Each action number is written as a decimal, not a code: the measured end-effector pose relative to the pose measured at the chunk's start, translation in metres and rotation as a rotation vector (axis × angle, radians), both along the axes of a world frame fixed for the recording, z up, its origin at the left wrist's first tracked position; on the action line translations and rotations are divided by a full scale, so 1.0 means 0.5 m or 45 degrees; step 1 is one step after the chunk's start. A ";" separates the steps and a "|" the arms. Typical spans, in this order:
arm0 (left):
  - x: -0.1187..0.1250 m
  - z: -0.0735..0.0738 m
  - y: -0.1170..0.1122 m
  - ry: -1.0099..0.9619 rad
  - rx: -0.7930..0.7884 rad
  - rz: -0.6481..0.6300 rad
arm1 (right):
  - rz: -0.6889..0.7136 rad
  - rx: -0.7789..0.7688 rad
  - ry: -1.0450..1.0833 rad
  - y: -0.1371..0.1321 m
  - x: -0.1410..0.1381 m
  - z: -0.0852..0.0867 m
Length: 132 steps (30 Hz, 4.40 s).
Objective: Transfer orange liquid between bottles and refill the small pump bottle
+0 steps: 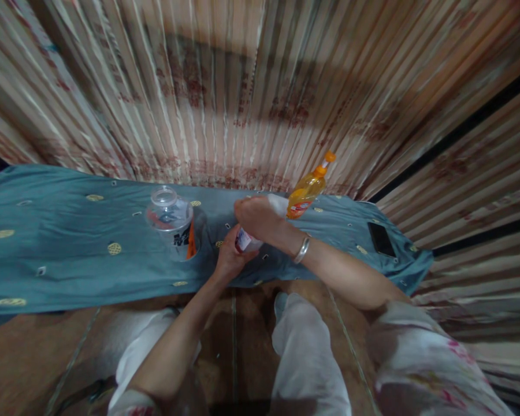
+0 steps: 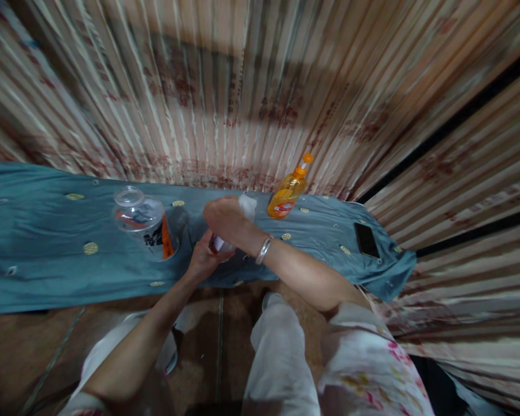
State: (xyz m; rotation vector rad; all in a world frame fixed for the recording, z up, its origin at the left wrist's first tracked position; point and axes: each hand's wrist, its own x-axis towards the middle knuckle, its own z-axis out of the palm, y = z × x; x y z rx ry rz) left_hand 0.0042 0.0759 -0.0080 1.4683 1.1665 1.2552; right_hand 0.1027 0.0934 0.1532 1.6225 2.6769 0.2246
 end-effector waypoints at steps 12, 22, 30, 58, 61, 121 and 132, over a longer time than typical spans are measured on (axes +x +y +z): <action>-0.007 -0.017 -0.003 0.008 0.137 -0.040 | -0.032 -0.878 0.664 0.177 0.107 0.017; -0.001 0.000 -0.003 -0.062 0.179 0.016 | -0.509 -1.110 1.904 0.081 0.135 -0.105; 0.005 -0.018 0.002 -0.161 0.100 0.041 | -0.619 -1.081 2.158 0.034 0.077 -0.197; 0.011 -0.011 0.012 -0.285 0.097 0.006 | -0.769 -1.046 2.508 -0.141 0.145 -0.235; 0.014 -0.012 0.015 -0.334 0.074 0.004 | -0.770 -0.922 2.527 -0.149 0.150 -0.228; -0.082 -0.002 0.002 -0.333 0.037 0.146 | -0.186 -0.484 1.553 0.020 0.025 -0.330; -0.075 -0.022 -0.005 -0.298 -0.012 0.063 | -0.295 -0.507 2.668 0.000 0.096 -0.165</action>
